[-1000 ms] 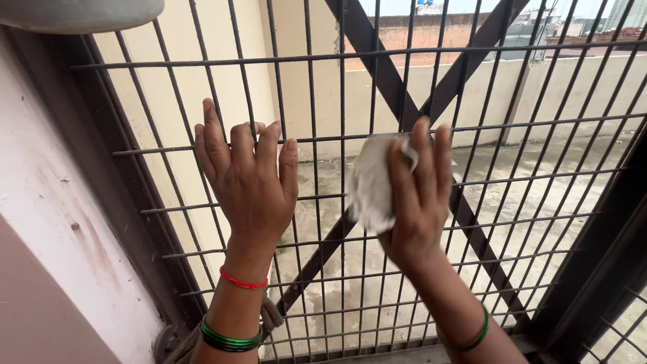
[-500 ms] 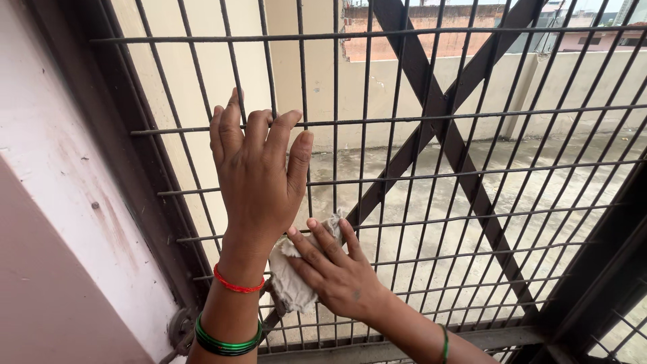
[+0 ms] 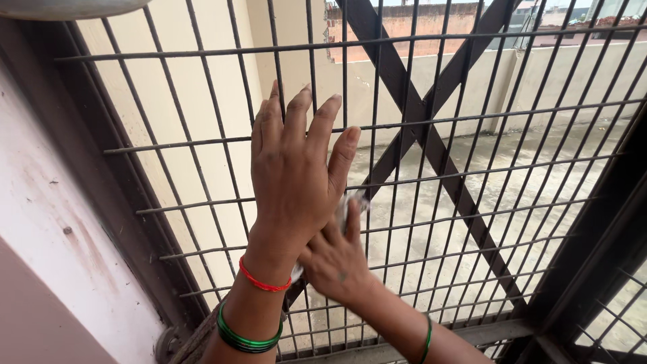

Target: The person wipes a metal window grille with a white cloth. They hold the grille with one hand and scrub the bars with the other, moving systematically across the surface.

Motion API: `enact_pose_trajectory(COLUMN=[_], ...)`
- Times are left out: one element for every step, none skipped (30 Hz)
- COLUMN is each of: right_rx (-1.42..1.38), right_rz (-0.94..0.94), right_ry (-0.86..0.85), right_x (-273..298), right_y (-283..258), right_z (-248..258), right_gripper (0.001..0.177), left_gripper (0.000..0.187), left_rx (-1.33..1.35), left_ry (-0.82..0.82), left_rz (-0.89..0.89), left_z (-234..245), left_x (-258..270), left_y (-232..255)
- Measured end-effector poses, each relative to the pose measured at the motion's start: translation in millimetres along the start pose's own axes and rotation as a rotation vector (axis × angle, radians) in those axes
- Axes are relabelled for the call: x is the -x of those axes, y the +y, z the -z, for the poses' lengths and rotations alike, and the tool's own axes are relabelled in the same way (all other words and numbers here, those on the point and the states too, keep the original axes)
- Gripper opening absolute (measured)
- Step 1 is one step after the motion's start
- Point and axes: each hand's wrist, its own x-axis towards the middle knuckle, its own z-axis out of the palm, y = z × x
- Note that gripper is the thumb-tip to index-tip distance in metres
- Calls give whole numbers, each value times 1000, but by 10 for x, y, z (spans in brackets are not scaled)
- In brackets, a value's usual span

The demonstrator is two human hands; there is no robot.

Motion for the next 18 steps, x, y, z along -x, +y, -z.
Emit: enact_pose_trajectory(right_rx=[-33, -67, -111, -160, -208, -189, -171, -125, -80, -9, 58, 60, 62, 103, 145, 184, 177, 164], right_rz=[19, 48, 87, 131, 174, 161, 148, 60, -27, -99, -203, -290, -376, -348, -319, -286, -234, -181], right_ry=[-83, -163, -194, -222, -250, -189, -129, 27, 183, 310, 358, 317, 276, 249, 221, 192, 162, 130], right_x=[254, 461, 632, 752, 809, 771, 682, 560, 393, 241, 69, -80, -186, -258, -286, -256, -174, -37], right_y=[-168, -272, -344, -381, -350, -210, -42, 167, 421, 676, 910, 1113, 1220, 1252, 1231, 1143, 984, 775], right_z=[-52, -74, -57, 3, 94, 188, 301, 423, 522, 616, 659, 675, 652, 580, 486, 379, 257, 157], right_gripper=[50, 50, 48, 46, 45, 45, 46, 43, 39, 50, 46, 47, 49, 51, 54, 57, 54, 52], left_gripper=[46, 46, 45, 45, 46, 46, 45, 44, 43, 43, 44, 44, 45, 45, 46, 46, 47, 48], left_rx=[-27, -59, -91, -98, -104, -110, -119, -126, -133, -131, -130, -124, -128, -134, -140, -110, -80, -53], left_ry=[-43, -79, -116, -130, -143, -148, -90, -35, 21, 30, 39, 51, 62, 73, 84, 79, 73, 65], left_rz=[2, 8, 13, 13, 12, 6, -16, -36, -56, -51, -47, -45, -45, -46, -47, -43, -38, -31], left_z=[-22, -38, -45, -40, -34, -44, -55, -67, -88, -106, -125, -153, -169, -177, -182, -184, -188, -179], left_x=[-1, -4, 8, 28, 53, 40, 33, 46, 53, 76, 99, 106, 120, 124, 122, 125, 124, 132], left_y=[1, -3, -3, -15, -20, -33, -41, -39, -44, -43, -42, -36, -26, -23, -24, -28, -34, -41])
